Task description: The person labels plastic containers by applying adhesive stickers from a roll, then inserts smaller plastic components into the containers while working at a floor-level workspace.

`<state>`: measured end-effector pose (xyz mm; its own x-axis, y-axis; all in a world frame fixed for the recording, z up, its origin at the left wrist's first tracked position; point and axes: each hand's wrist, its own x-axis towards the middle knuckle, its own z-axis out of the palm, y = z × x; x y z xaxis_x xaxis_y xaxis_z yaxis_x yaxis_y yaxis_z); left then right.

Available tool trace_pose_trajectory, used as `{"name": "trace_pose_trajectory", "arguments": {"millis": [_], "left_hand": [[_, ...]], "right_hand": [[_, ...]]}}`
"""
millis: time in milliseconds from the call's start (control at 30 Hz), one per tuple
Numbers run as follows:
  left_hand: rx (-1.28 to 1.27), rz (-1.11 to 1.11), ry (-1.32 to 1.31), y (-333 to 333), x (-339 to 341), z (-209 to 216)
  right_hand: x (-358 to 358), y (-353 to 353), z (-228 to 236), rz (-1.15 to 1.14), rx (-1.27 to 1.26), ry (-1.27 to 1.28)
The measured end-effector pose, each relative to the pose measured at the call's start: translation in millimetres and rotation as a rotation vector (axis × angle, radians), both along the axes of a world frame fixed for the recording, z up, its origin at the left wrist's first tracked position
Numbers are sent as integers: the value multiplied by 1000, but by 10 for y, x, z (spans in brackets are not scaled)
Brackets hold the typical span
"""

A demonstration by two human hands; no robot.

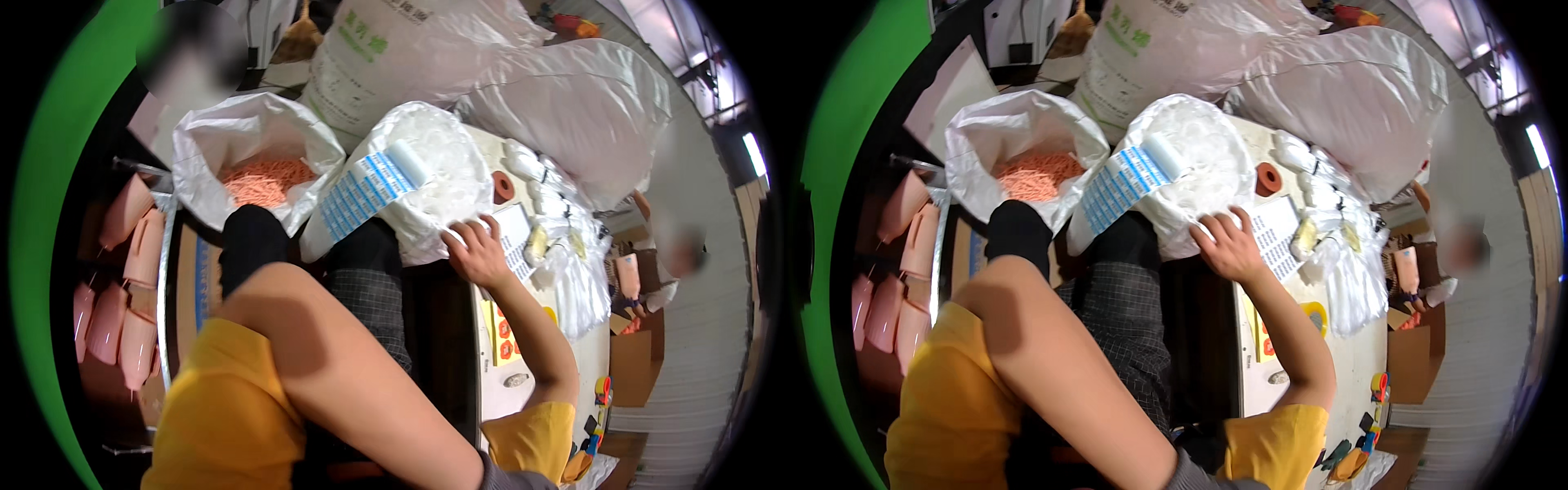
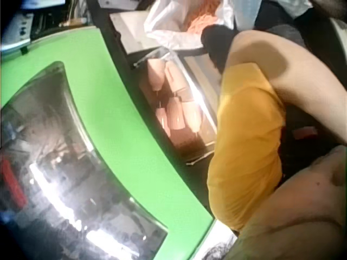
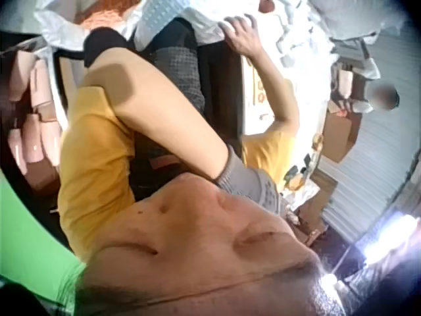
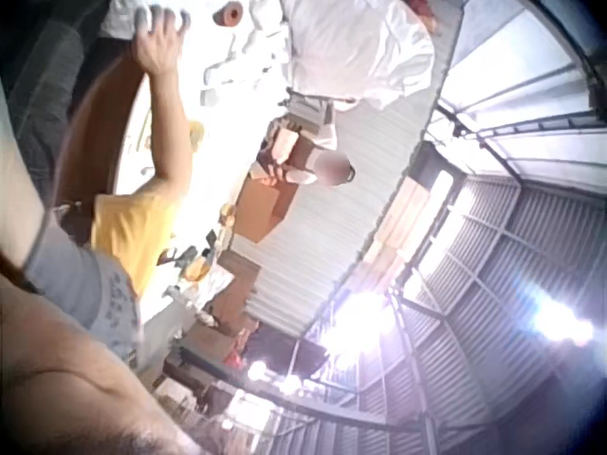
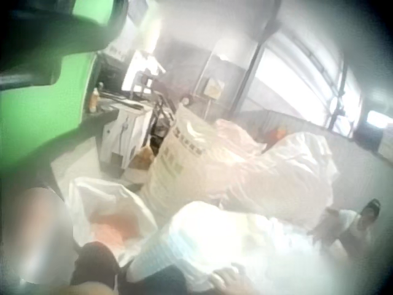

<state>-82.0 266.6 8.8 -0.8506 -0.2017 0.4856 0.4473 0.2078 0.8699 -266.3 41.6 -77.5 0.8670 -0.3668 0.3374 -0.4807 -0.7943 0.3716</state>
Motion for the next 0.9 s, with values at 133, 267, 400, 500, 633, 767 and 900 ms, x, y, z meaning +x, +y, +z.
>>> {"name": "trace_pose_trajectory", "arguments": {"millis": [133, 267, 400, 500, 633, 767, 900], "left_hand": [[82, -68, -27, -101, -157, -121], [213, -127, -123, -305, -153, -352], [474, -298, -255, -662, -109, -699], [398, -174, -358, -1032, -402, -901], [-782, 737, -315, -1525, -1245, -1608], [-838, 686, -556, -1991, -1759, -2084], [-814, 712, -525, -2011, -1891, -2429]], "right_hand": [[-91, -767, 170, -107, -86, -31], [23, -1196, 292, -388, 176, -825], [-768, -1404, 271, -823, 87, -672], [-2034, -1308, -78, -1244, 19, -612], [-2414, -1066, -440, -1761, 172, -446], [-2557, -964, -548, -1733, 504, -520], [-2657, -964, -618, -1730, 526, -490]]}}
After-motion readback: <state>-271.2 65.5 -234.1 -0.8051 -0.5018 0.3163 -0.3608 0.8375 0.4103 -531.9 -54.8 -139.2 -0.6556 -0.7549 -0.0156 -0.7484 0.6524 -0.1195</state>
